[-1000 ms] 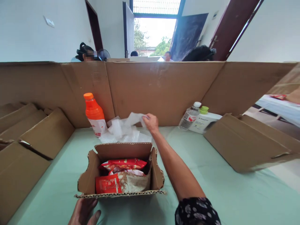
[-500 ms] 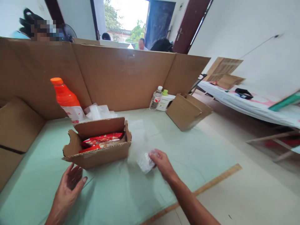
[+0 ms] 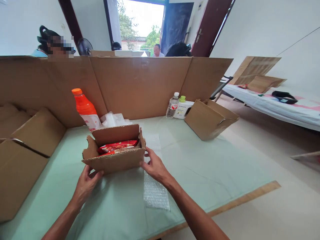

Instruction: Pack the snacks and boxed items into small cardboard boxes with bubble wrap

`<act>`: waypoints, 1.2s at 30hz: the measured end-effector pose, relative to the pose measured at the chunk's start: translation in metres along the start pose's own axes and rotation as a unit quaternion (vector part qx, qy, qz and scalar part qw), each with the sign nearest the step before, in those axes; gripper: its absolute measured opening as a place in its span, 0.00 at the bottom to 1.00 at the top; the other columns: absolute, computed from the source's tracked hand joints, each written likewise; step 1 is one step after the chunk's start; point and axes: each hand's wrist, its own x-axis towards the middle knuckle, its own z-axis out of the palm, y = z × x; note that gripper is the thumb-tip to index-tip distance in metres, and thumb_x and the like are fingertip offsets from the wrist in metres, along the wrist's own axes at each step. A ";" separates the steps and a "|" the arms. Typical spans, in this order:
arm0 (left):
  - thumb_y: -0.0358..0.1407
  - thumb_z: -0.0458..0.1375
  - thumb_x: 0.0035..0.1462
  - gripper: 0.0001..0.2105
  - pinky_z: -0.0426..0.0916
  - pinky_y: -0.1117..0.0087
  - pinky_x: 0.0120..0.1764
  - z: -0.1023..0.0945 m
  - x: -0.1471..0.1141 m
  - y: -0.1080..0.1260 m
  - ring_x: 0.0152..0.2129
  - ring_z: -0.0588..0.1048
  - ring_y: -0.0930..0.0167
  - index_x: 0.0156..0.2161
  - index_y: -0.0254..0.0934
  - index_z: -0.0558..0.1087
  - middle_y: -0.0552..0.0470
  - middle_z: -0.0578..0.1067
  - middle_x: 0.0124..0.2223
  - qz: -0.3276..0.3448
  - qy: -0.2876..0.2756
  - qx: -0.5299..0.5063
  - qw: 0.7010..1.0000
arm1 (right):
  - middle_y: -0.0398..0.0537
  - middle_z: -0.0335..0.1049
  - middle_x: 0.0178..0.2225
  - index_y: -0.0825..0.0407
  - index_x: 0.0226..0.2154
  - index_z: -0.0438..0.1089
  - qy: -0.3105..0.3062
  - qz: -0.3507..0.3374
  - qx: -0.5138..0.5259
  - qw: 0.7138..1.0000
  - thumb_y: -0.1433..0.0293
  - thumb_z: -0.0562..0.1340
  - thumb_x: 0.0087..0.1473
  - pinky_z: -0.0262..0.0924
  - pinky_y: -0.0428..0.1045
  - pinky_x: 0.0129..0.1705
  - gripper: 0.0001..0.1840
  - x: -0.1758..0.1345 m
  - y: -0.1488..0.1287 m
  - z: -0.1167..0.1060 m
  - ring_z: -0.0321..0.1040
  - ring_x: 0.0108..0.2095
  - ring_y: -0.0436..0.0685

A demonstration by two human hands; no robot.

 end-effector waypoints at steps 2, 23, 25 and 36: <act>0.47 0.64 0.48 0.28 0.73 0.59 0.48 0.007 0.009 0.002 0.43 0.78 0.62 0.53 0.37 0.67 0.44 0.75 0.50 0.024 0.008 0.001 1.000 | 0.55 0.73 0.49 0.51 0.58 0.64 -0.011 -0.006 0.019 1.000 0.65 0.62 0.52 0.69 0.54 0.40 0.30 0.022 0.001 0.016 0.72 0.41 0.59; 0.25 0.57 0.50 0.33 0.53 0.44 0.65 0.007 -0.121 -0.003 0.68 0.52 0.54 0.63 0.45 0.67 0.45 0.59 0.70 0.301 -0.299 0.267 0.865 | 0.49 0.76 0.45 0.47 0.43 0.74 -0.181 -0.199 -0.118 0.956 0.72 0.59 0.58 0.61 0.57 0.50 0.12 -0.135 -0.012 0.040 0.69 0.45 0.60; 0.26 0.58 0.49 0.24 0.51 0.43 0.66 0.004 -0.123 -0.006 0.67 0.57 0.55 0.52 0.47 0.76 0.47 0.68 0.65 0.289 -0.334 0.264 0.857 | 0.49 0.75 0.47 0.45 0.44 0.74 -0.213 -0.212 -0.050 0.952 0.62 0.64 0.57 0.61 0.58 0.53 0.12 -0.137 -0.020 0.037 0.70 0.48 0.61; 0.43 0.61 0.51 0.11 0.55 0.51 0.65 -0.013 -0.001 -0.005 0.65 0.59 0.54 0.33 0.38 0.80 0.44 0.58 0.69 0.162 -0.093 0.121 0.975 | 0.57 0.73 0.50 0.53 0.51 0.67 0.045 0.007 0.071 0.996 0.57 0.64 0.47 0.70 0.55 0.38 0.29 0.044 0.021 0.030 0.71 0.47 0.65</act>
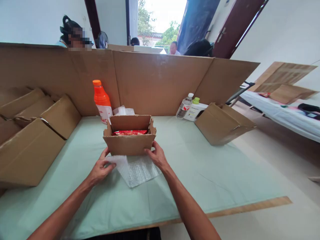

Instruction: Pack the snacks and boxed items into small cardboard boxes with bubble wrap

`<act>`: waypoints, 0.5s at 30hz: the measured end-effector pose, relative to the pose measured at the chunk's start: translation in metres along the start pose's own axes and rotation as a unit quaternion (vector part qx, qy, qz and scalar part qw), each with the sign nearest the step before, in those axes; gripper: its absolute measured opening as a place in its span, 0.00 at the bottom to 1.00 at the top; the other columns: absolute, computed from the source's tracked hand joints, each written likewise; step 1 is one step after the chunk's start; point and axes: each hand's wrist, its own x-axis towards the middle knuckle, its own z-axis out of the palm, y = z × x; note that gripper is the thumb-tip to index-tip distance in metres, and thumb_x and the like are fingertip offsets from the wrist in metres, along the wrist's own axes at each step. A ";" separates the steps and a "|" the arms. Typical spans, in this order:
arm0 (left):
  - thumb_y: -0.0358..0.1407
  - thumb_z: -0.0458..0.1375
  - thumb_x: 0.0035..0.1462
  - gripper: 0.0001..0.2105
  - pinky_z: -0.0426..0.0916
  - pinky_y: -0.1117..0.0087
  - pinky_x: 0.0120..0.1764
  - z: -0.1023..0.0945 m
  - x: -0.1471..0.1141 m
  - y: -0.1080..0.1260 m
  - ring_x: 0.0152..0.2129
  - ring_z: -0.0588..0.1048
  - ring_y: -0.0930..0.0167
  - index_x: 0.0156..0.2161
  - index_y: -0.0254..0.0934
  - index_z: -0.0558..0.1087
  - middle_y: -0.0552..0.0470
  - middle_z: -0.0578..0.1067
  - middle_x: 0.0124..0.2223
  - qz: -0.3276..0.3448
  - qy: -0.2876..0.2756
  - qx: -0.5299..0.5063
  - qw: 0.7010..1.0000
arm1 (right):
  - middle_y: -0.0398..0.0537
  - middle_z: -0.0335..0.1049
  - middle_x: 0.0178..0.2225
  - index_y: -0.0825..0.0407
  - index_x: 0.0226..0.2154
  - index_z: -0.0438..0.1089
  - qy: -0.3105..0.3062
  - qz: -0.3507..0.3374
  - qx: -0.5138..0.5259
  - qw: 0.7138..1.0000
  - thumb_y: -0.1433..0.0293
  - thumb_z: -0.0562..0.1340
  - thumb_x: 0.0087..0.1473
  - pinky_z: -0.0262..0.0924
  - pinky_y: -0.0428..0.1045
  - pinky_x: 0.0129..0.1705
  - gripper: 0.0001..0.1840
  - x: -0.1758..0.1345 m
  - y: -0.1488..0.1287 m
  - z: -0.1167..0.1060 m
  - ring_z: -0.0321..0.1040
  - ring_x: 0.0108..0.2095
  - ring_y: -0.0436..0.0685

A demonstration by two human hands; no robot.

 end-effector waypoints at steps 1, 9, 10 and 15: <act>0.42 0.61 0.50 0.11 0.56 0.51 0.65 0.004 0.012 -0.001 0.64 0.61 0.54 0.33 0.37 0.79 0.43 0.59 0.68 -0.001 0.013 -0.005 1.000 | 0.56 0.74 0.47 0.54 0.50 0.67 -0.002 -0.002 0.004 1.000 0.58 0.62 0.49 0.70 0.55 0.39 0.27 0.013 0.001 0.008 0.72 0.45 0.63; 0.37 0.57 0.56 0.08 0.58 0.51 0.64 -0.001 -0.020 0.020 0.63 0.64 0.58 0.36 0.39 0.78 0.44 0.65 0.67 0.017 0.021 0.035 0.999 | 0.56 0.73 0.49 0.54 0.54 0.67 0.007 0.016 -0.065 0.998 0.60 0.58 0.56 0.66 0.56 0.46 0.26 -0.008 0.016 -0.008 0.71 0.44 0.60; 0.35 0.56 0.57 0.07 0.59 0.50 0.63 -0.003 -0.037 0.024 0.64 0.64 0.58 0.36 0.40 0.77 0.44 0.67 0.65 0.036 -0.010 0.046 0.998 | 0.56 0.73 0.49 0.53 0.54 0.68 0.003 0.010 -0.120 0.993 0.60 0.59 0.56 0.65 0.56 0.47 0.25 -0.021 0.019 -0.015 0.71 0.43 0.61; 0.29 0.55 0.55 0.09 0.61 0.47 0.60 -0.001 -0.112 0.033 0.63 0.64 0.57 0.37 0.42 0.75 0.44 0.77 0.56 0.122 -0.186 0.086 0.971 | 0.61 0.73 0.48 0.56 0.54 0.69 -0.047 -0.008 -0.426 0.903 0.64 0.62 0.57 0.59 0.57 0.48 0.23 -0.060 0.021 -0.018 0.68 0.47 0.66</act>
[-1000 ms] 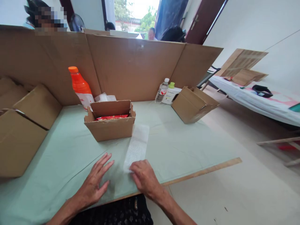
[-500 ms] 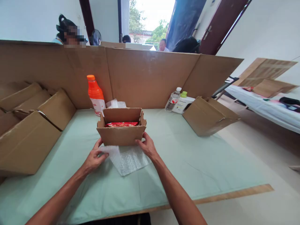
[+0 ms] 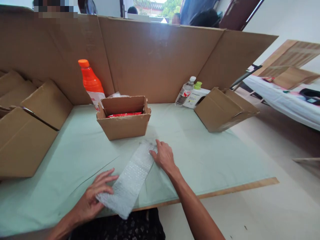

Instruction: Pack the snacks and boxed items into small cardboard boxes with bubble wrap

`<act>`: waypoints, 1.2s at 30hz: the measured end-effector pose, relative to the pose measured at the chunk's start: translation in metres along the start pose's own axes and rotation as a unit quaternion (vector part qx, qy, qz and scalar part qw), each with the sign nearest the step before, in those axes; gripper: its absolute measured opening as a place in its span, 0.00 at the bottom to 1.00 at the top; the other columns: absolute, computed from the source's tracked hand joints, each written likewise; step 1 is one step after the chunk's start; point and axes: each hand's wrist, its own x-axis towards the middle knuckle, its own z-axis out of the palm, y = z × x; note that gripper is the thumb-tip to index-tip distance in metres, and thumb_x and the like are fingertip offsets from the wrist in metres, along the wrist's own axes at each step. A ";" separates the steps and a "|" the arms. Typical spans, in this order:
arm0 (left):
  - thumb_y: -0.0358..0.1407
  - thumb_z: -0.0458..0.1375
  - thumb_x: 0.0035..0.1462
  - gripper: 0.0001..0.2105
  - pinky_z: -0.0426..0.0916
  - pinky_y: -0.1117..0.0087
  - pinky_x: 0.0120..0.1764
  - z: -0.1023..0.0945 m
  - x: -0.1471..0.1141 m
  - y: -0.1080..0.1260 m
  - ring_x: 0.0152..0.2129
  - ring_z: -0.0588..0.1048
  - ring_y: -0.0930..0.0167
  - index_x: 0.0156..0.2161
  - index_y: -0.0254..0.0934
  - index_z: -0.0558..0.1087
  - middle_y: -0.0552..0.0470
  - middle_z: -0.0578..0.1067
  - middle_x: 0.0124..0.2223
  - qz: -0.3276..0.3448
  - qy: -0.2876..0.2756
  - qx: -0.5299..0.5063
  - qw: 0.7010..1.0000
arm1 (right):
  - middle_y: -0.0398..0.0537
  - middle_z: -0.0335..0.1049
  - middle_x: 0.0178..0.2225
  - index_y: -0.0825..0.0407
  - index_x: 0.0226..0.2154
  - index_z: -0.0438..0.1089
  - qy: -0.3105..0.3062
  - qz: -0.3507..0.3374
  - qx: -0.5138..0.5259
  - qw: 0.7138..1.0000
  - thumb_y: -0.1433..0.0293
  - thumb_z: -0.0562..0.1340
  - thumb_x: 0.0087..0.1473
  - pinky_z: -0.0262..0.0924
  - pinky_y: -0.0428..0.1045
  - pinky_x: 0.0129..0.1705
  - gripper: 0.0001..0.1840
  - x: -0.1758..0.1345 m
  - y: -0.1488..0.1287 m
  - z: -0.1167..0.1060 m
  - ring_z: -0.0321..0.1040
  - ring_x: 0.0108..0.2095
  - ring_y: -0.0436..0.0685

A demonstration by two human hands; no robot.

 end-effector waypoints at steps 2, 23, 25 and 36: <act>0.27 0.54 0.53 0.11 0.58 0.46 0.61 0.012 -0.014 0.006 0.62 0.66 0.58 0.41 0.42 0.74 0.45 0.78 0.54 0.029 -0.039 0.008 0.999 | 0.58 0.76 0.42 0.56 0.48 0.73 -0.024 -0.027 -0.022 0.999 0.70 0.61 0.58 0.57 0.55 0.46 0.15 0.002 -0.015 0.002 0.69 0.44 0.65; 0.35 0.52 0.57 0.26 0.61 0.68 0.34 0.040 0.030 0.015 0.25 0.70 0.69 0.61 0.32 0.64 0.56 0.72 0.28 -0.306 0.034 -0.020 0.951 | 0.54 0.74 0.49 0.49 0.51 0.69 0.057 -0.213 0.273 0.936 0.70 0.61 0.59 0.66 0.57 0.49 0.16 -0.124 -0.057 -0.004 0.70 0.49 0.61; 0.34 0.52 0.58 0.26 0.63 0.67 0.35 0.040 0.028 0.015 0.26 0.71 0.68 0.61 0.34 0.64 0.55 0.73 0.30 -0.308 0.029 0.031 0.950 | 0.57 0.71 0.54 0.50 0.53 0.68 0.024 -0.271 0.209 0.939 0.72 0.63 0.56 0.64 0.61 0.51 0.21 -0.126 -0.068 0.007 0.67 0.53 0.65; 0.29 0.56 0.58 0.22 0.68 0.56 0.53 0.037 -0.014 0.031 0.51 0.71 0.60 0.59 0.38 0.66 0.43 0.75 0.52 -0.029 0.092 0.147 0.984 | 0.51 0.76 0.43 0.50 0.46 0.71 -0.017 -0.300 0.237 0.924 0.76 0.56 0.62 0.64 0.56 0.46 0.13 -0.106 -0.074 0.023 0.70 0.45 0.59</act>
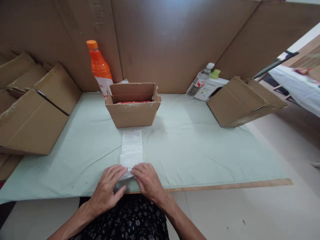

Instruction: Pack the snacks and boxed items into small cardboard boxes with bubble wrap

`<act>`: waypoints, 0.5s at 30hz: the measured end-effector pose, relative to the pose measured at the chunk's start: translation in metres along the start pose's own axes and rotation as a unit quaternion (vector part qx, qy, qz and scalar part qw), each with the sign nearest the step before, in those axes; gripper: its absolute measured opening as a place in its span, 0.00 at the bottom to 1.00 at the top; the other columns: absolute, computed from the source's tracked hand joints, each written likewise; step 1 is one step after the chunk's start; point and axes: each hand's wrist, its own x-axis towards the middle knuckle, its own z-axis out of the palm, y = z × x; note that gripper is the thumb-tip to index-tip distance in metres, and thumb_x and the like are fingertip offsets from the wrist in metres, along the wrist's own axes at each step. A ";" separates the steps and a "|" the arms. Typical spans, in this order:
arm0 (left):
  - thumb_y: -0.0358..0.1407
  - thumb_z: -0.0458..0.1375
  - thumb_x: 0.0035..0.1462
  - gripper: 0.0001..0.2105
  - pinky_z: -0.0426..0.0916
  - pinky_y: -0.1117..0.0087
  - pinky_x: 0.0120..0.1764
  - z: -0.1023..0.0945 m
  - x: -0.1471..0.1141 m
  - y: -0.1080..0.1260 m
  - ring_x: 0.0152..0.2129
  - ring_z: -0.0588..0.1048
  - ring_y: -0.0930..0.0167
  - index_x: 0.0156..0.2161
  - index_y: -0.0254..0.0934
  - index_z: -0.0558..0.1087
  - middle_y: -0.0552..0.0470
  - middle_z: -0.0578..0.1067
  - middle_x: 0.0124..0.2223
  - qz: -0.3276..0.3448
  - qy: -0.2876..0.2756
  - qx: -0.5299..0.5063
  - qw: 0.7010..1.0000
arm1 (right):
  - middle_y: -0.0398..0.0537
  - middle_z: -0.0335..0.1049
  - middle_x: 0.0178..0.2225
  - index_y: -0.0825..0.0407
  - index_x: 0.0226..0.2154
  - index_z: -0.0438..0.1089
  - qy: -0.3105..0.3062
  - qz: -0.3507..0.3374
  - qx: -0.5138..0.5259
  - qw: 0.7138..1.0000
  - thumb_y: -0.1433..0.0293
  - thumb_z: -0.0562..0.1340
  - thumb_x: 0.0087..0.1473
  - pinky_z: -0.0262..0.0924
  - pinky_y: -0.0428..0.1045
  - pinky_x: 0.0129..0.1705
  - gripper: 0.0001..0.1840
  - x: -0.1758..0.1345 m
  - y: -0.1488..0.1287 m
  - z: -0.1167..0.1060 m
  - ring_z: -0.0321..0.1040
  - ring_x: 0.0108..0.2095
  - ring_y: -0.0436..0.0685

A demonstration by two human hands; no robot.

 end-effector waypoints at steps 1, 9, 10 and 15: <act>0.28 0.55 0.59 0.20 0.70 0.58 0.49 0.001 0.002 0.001 0.47 0.73 0.62 0.57 0.38 0.68 0.45 0.77 0.48 -0.002 -0.012 -0.007 1.000 | 0.49 0.77 0.42 0.50 0.46 0.72 -0.001 0.026 0.032 0.999 0.75 0.56 0.63 0.65 0.55 0.45 0.13 0.002 0.000 -0.001 0.71 0.43 0.58; 0.30 0.56 0.60 0.16 0.73 0.58 0.42 0.017 0.037 -0.012 0.37 0.76 0.62 0.53 0.35 0.71 0.46 0.79 0.42 -0.092 -0.015 0.030 0.995 | 0.56 0.71 0.48 0.51 0.48 0.70 0.079 0.040 -0.070 0.994 0.71 0.60 0.60 0.62 0.58 0.47 0.13 -0.005 -0.007 -0.007 0.67 0.47 0.62; 0.31 0.56 0.60 0.15 0.73 0.57 0.43 0.017 0.039 -0.013 0.39 0.76 0.61 0.53 0.35 0.71 0.44 0.78 0.43 -0.091 0.003 0.046 0.995 | 0.55 0.72 0.48 0.51 0.48 0.71 0.054 0.031 -0.089 0.994 0.72 0.61 0.60 0.62 0.58 0.46 0.13 -0.005 -0.007 -0.006 0.67 0.47 0.63; 0.32 0.57 0.61 0.16 0.68 0.56 0.50 0.006 0.023 -0.009 0.47 0.72 0.61 0.55 0.36 0.70 0.43 0.75 0.49 -0.007 0.018 0.010 1.000 | 0.51 0.76 0.41 0.50 0.46 0.72 0.009 0.066 -0.041 0.997 0.74 0.57 0.63 0.62 0.56 0.43 0.12 0.001 -0.004 -0.002 0.70 0.41 0.60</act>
